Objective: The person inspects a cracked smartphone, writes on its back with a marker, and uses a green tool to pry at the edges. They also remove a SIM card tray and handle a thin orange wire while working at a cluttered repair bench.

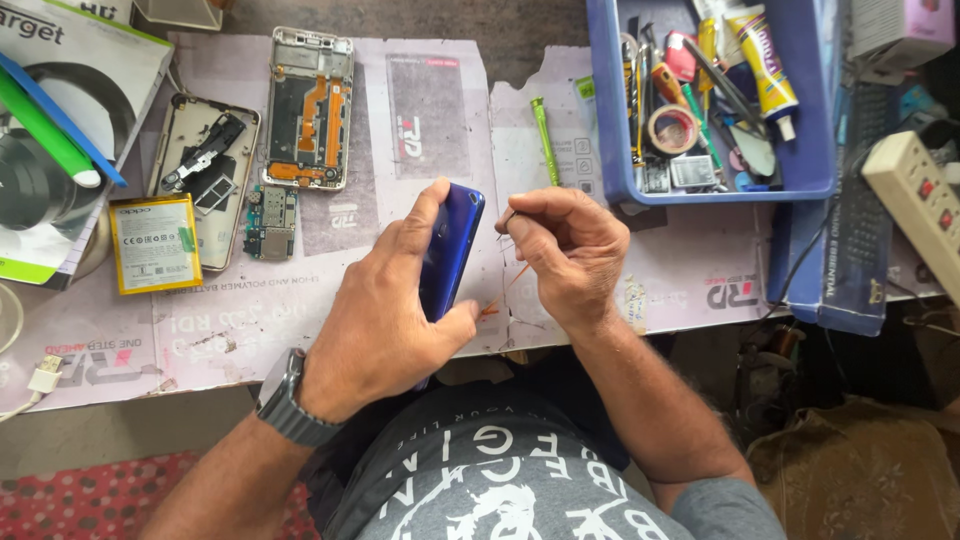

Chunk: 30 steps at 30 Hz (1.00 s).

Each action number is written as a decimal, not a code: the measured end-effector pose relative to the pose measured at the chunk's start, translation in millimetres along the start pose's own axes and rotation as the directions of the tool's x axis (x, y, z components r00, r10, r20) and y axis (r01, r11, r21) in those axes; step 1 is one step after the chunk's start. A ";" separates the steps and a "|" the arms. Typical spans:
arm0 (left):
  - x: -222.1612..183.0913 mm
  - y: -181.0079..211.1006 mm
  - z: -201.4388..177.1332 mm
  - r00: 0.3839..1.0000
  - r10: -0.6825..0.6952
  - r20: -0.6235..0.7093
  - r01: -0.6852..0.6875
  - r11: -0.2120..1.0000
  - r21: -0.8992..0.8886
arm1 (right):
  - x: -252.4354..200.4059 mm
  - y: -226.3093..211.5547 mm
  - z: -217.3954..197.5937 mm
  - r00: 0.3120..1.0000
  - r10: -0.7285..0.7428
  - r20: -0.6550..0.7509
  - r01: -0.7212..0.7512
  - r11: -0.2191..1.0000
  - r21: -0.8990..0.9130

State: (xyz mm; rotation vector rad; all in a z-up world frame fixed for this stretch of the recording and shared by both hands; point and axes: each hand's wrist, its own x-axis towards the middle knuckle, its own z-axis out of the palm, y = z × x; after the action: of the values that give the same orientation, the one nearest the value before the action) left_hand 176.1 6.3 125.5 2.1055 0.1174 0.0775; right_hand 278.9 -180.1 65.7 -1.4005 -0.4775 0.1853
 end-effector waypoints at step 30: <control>-0.9 -1.3 -0.8 0.999 -0.030 0.026 0.030 1.000 -0.007 | 10.4 -14.1 10.3 0.919 -0.378 0.111 0.393 0.895 -0.210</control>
State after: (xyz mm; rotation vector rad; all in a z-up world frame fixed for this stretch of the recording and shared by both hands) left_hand 175.0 7.6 124.8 2.0956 0.1331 0.0325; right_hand 281.6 -169.1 82.6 -1.4948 -0.8450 -0.1517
